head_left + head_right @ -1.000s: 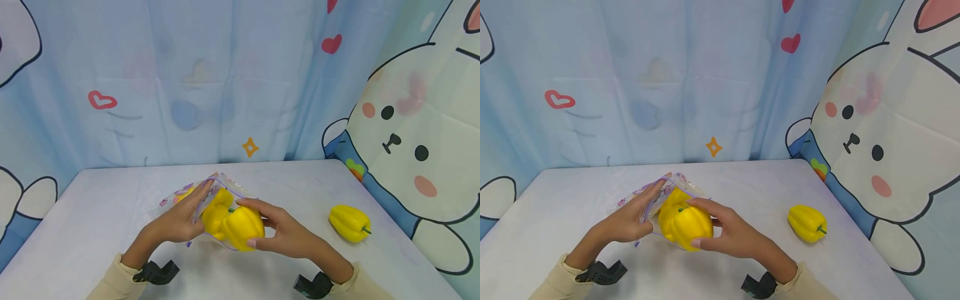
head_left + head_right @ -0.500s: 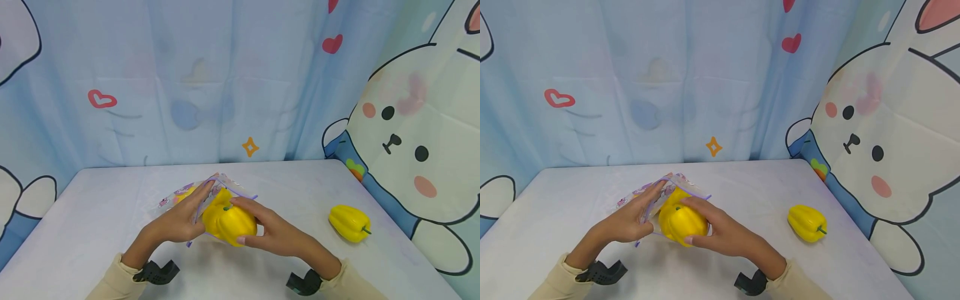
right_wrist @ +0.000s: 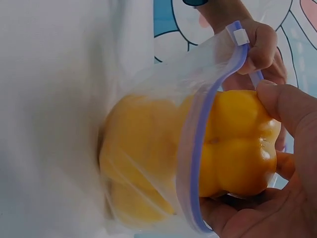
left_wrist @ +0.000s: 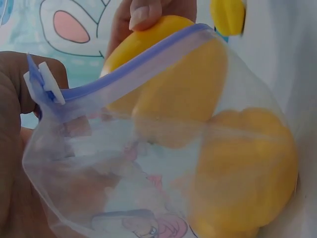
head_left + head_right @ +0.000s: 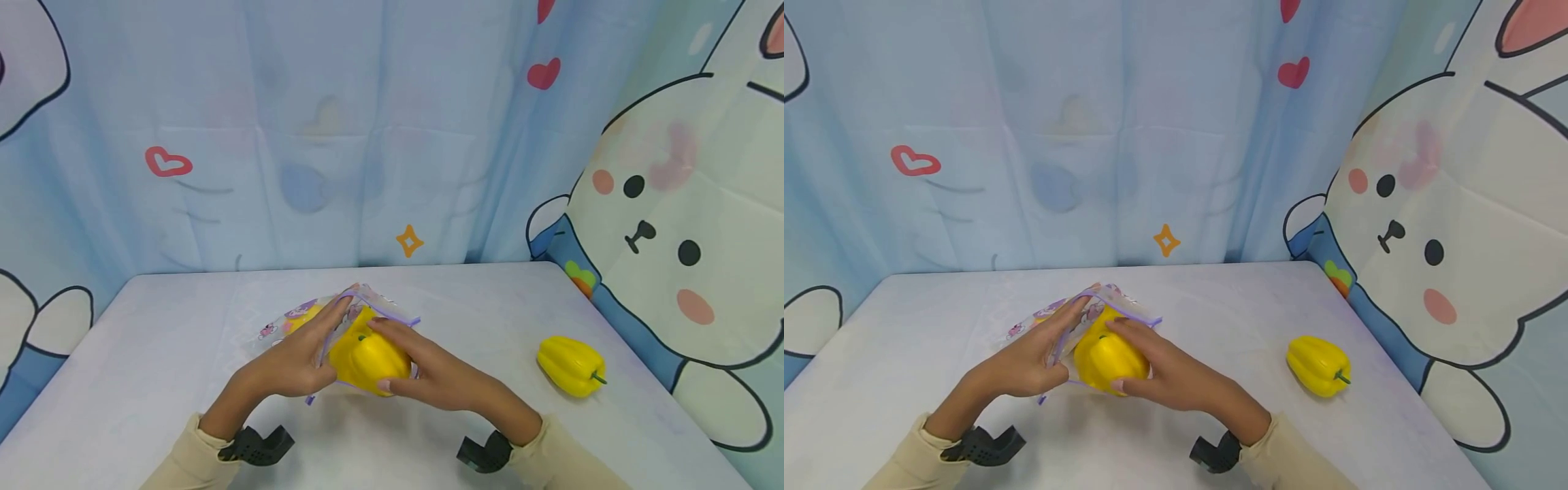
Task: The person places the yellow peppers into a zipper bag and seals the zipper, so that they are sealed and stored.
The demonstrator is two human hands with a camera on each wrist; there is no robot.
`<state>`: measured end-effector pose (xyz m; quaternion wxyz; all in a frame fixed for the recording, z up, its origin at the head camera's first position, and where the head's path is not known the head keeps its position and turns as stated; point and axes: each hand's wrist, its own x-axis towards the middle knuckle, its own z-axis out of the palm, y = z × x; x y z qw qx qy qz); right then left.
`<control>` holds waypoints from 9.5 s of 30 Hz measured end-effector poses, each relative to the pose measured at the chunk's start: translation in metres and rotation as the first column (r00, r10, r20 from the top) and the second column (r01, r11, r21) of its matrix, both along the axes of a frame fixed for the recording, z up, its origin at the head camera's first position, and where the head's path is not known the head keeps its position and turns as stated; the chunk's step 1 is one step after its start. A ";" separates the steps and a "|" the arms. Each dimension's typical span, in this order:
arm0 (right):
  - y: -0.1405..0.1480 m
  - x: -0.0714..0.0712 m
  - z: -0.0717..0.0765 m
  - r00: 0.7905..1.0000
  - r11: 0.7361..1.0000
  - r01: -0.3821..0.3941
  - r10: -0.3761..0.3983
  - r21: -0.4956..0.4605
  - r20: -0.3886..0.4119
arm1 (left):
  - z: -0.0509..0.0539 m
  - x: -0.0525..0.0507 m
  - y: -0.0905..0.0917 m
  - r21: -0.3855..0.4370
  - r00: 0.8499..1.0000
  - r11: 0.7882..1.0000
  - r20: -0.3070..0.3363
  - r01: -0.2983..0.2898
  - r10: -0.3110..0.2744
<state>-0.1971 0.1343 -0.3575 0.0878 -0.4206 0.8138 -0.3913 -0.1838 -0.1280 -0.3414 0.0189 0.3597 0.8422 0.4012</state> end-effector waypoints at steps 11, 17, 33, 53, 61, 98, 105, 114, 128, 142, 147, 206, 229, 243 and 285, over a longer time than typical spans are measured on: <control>-0.010 -0.007 -0.010 0.999 0.999 0.027 -0.028 0.038 0.023 | 0.000 0.000 0.001 -0.002 0.999 1.000 0.037 -0.002 0.002; -0.014 -0.013 -0.011 1.000 0.998 0.017 -0.017 0.059 0.000 | 0.001 0.001 0.001 -0.011 1.000 1.000 0.020 -0.010 0.011; -0.014 -0.013 -0.014 0.991 0.994 0.104 -0.100 0.033 -0.092 | 0.003 0.002 0.000 -0.024 1.000 0.999 0.008 -0.023 0.023; -0.019 -0.006 -0.012 0.964 0.965 0.240 -0.250 -0.107 -0.088 | 0.003 0.001 -0.003 0.011 1.000 1.000 0.008 -0.026 0.026; -0.013 -0.001 0.004 0.951 0.961 0.263 -0.273 -0.089 -0.146 | 0.007 0.000 -0.005 0.037 0.999 0.999 -0.049 0.008 -0.006; 0.056 0.011 -0.002 0.987 0.987 0.149 -0.152 -0.067 -0.049 | 0.003 0.002 -0.001 -0.073 1.000 0.997 0.019 0.006 -0.005; 0.069 0.016 -0.003 0.967 0.962 0.226 -0.240 -0.153 -0.083 | 0.005 0.004 0.000 -0.086 1.000 0.996 0.028 0.009 -0.006; 0.091 0.023 -0.002 0.941 0.946 0.311 -0.320 -0.096 -0.105 | 0.006 0.004 0.000 -0.111 1.000 0.994 0.019 -0.008 0.010; 0.141 0.022 -0.011 0.884 0.897 0.431 -0.441 -0.096 -0.153 | 0.004 0.002 0.002 -0.112 0.999 0.994 0.031 -0.017 0.021; 0.189 0.012 -0.015 0.763 0.792 0.610 -0.594 -0.022 -0.256 | 0.004 0.002 0.002 -0.105 1.000 0.994 0.023 -0.003 0.006; 0.208 0.006 -0.019 0.706 0.738 0.674 -0.649 -0.012 -0.283 | 0.004 0.002 0.003 -0.100 1.000 0.995 0.026 -0.003 0.006; 0.208 -0.010 -0.034 0.809 0.769 0.586 -0.569 0.254 -0.145 | 0.002 0.001 0.004 -0.113 1.000 0.993 0.015 -0.025 0.027; 0.124 0.000 -0.003 0.918 0.925 0.381 -0.379 -0.007 -0.118 | 0.000 0.000 0.003 -0.083 1.000 0.997 0.016 -0.010 0.011; 0.088 0.018 0.019 0.955 0.954 0.251 -0.272 -0.162 -0.118 | -0.001 -0.001 0.003 -0.074 1.000 0.997 0.015 -0.004 0.005; 0.022 0.018 -0.008 0.998 0.989 0.025 -0.034 -0.144 -0.060 | 0.003 0.003 0.007 -0.088 0.999 0.996 0.039 0.005 -0.002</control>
